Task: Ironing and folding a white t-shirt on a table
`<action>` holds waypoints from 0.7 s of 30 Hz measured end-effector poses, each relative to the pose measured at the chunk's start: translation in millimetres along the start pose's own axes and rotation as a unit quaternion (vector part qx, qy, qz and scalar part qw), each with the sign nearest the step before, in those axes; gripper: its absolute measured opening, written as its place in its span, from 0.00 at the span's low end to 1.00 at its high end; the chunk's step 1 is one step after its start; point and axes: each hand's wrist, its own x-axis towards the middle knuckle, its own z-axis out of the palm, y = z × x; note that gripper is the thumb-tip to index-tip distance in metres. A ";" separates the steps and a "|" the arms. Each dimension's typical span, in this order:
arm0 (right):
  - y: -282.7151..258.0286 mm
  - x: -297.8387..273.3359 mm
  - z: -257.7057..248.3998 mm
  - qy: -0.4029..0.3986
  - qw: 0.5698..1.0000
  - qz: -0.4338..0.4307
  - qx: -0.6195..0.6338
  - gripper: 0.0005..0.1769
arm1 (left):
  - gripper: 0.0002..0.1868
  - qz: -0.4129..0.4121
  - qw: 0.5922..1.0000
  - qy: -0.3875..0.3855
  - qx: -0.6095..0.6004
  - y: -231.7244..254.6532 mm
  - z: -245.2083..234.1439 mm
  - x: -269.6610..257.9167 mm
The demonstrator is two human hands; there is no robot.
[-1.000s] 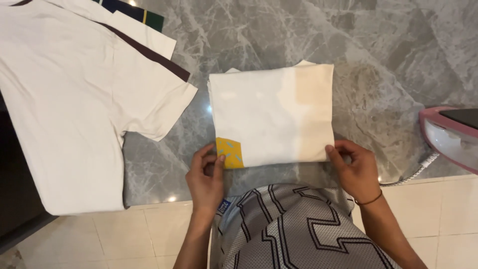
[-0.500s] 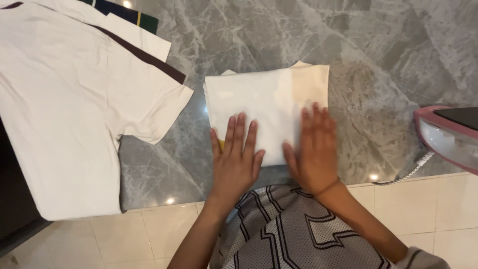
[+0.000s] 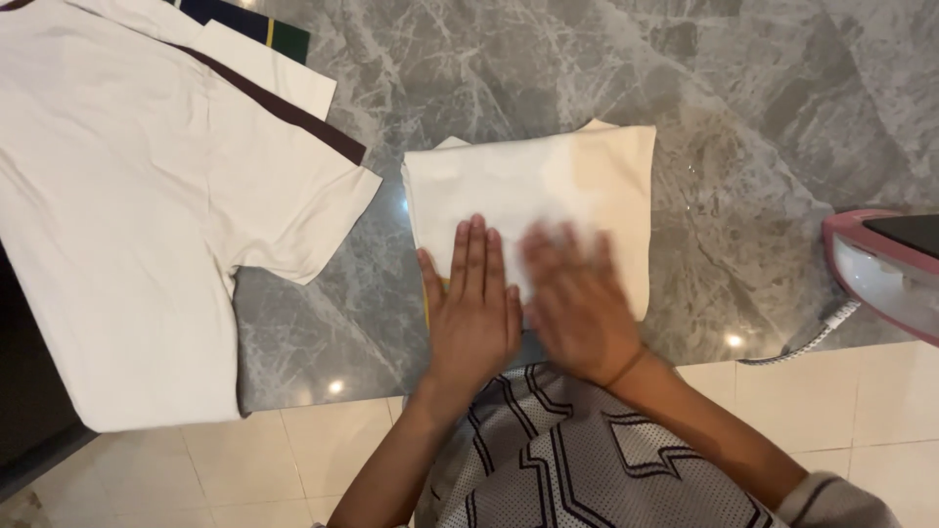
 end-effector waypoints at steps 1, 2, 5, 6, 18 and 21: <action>0.2 1.2 0.4 -0.001 1.000 0.001 0.001 0.37 | 0.32 0.000 1.000 -0.002 0.000 -1.5 3.7 -0.1; 0.4 2.6 1.3 -0.010 1.000 -0.015 -0.024 0.37 | 0.32 -0.004 1.000 0.012 0.018 -3.4 7.9 -0.2; 10.8 -4.1 -6.6 -0.051 0.998 0.007 -0.048 0.38 | 0.33 -0.014 0.999 0.011 0.034 -4.7 10.9 -1.4; 16.0 -5.7 -11.2 -0.074 0.995 0.043 -0.047 0.39 | 0.33 -0.018 0.999 0.002 0.036 -5.3 8.9 -0.9; 39.1 -11.0 -19.7 0.024 0.998 0.058 -0.029 0.35 | 0.31 -0.035 0.999 0.024 -0.022 4.4 -14.8 17.0; -8.9 15.8 -4.8 -0.012 1.000 -0.011 -0.021 0.37 | 0.36 -0.052 0.998 -0.026 0.003 -12.0 4.7 20.4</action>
